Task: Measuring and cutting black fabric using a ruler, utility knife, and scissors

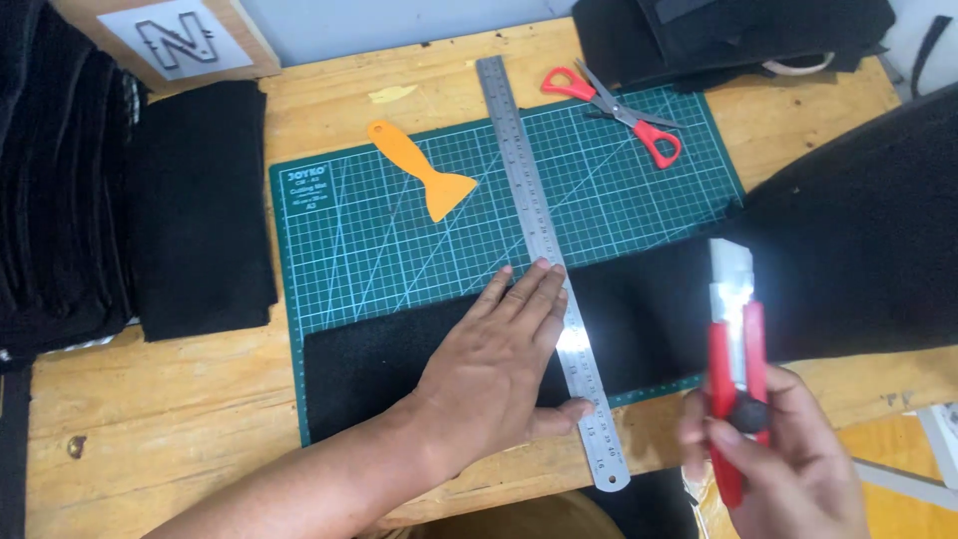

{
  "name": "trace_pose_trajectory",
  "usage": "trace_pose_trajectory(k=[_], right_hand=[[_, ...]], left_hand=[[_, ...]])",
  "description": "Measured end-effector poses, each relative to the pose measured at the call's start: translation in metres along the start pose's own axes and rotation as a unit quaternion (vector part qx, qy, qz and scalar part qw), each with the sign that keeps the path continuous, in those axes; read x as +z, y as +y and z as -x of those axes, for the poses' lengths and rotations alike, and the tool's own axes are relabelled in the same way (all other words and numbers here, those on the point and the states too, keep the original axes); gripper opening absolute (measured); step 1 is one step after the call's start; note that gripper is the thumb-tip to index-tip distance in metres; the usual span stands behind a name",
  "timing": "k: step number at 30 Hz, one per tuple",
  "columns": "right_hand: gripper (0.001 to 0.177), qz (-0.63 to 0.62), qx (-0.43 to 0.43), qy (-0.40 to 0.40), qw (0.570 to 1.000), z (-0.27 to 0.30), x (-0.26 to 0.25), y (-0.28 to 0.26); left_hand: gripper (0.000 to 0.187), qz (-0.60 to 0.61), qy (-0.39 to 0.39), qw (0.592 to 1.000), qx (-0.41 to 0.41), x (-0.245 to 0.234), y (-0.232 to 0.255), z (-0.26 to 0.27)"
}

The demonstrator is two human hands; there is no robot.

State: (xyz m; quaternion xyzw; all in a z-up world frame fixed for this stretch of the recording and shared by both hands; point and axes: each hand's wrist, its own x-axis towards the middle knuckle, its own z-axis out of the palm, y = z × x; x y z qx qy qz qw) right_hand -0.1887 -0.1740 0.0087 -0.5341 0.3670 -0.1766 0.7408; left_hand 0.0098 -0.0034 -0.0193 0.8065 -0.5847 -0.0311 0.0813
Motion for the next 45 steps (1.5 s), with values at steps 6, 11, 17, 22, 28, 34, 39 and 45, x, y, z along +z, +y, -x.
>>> trace_pose_trajectory(k=[6,11,17,22,28,34,39,45], right_hand=[[0.05,0.051,-0.164,-0.067,0.983,-0.009,0.032,0.006],[0.048,0.215,-0.246,-0.081,0.942,-0.028,0.061,-0.014],[0.054,0.263,-0.237,-0.098,0.93,-0.041,0.064,-0.009],[0.056,0.273,-0.211,-0.092,0.934,-0.043,0.063,-0.012],[0.055,0.27,-0.216,-0.094,0.934,-0.046,0.061,-0.008],[0.054,0.29,-0.229,-0.102,0.924,-0.044,0.063,-0.015],[0.054,0.286,-0.227,-0.1,0.925,-0.045,0.063,-0.013],[0.054,0.289,-0.223,-0.096,0.926,-0.045,0.063,-0.013]], left_hand=[[0.107,0.017,0.015,1.0,-0.001,-0.001,0.0,0.002],[0.106,0.028,0.018,0.999,0.0,-0.005,0.001,0.001],[0.104,0.046,0.036,0.998,0.0,-0.009,0.001,0.0],[0.105,0.047,0.021,0.999,-0.001,-0.01,0.001,0.0],[0.1,0.083,0.059,0.995,0.007,-0.016,0.002,0.002],[0.097,0.106,0.083,0.991,0.007,-0.016,0.002,0.002],[0.096,0.125,0.084,0.989,0.007,-0.016,0.002,0.002],[0.097,0.127,0.086,0.988,0.008,-0.016,0.002,0.003]])
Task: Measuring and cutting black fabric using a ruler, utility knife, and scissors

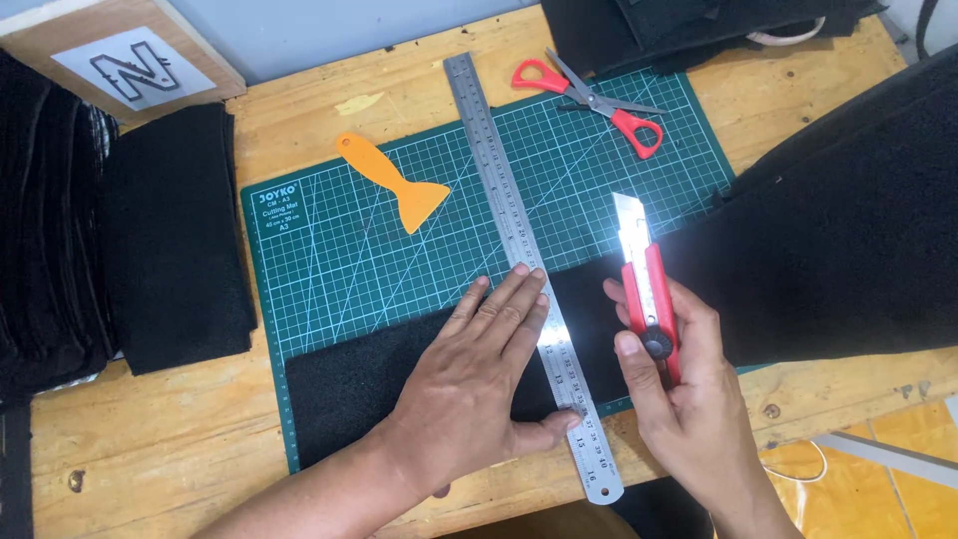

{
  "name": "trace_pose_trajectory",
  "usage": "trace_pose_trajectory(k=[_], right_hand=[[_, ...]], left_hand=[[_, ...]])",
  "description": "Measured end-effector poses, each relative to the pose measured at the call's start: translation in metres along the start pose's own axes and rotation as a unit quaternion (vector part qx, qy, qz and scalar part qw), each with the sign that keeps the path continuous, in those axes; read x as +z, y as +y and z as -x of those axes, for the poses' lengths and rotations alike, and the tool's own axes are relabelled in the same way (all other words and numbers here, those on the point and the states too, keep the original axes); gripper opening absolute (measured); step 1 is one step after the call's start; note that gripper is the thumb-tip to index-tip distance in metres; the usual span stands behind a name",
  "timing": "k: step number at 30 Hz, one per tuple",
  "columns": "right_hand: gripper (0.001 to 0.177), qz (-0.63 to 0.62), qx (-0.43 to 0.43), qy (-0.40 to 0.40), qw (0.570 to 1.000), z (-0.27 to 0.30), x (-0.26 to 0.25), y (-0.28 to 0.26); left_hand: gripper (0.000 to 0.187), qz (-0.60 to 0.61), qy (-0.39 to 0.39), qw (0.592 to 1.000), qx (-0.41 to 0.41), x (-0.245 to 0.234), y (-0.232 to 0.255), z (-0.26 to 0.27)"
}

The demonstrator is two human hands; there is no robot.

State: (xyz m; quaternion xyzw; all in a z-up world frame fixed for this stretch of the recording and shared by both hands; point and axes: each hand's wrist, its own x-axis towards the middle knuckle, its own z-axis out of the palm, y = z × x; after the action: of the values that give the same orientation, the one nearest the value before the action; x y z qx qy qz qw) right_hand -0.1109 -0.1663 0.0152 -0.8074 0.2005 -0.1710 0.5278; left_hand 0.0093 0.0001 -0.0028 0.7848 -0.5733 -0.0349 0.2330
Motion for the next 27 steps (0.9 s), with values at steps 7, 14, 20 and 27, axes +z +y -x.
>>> trace_pose_trajectory(k=[7,14,20,27], right_hand=[[0.055,0.001,-0.001,-0.005,1.0,-0.0003,0.0001,-0.0004],[0.055,0.004,0.006,-0.003,1.0,0.0002,-0.0001,-0.002],[0.054,0.015,-0.003,-0.001,1.0,-0.0001,-0.0002,-0.0009],[0.054,0.018,-0.008,-0.001,1.0,0.0002,0.0,-0.0005]], left_hand=[[0.097,0.005,-0.009,1.0,-0.008,-0.0004,-0.0001,-0.0003],[0.098,0.002,-0.009,1.0,-0.004,-0.0004,-0.0001,0.0],[0.098,-0.009,-0.019,1.0,-0.01,0.0003,0.0,0.0],[0.099,-0.014,-0.019,1.0,-0.007,0.001,-0.0012,-0.0007]])
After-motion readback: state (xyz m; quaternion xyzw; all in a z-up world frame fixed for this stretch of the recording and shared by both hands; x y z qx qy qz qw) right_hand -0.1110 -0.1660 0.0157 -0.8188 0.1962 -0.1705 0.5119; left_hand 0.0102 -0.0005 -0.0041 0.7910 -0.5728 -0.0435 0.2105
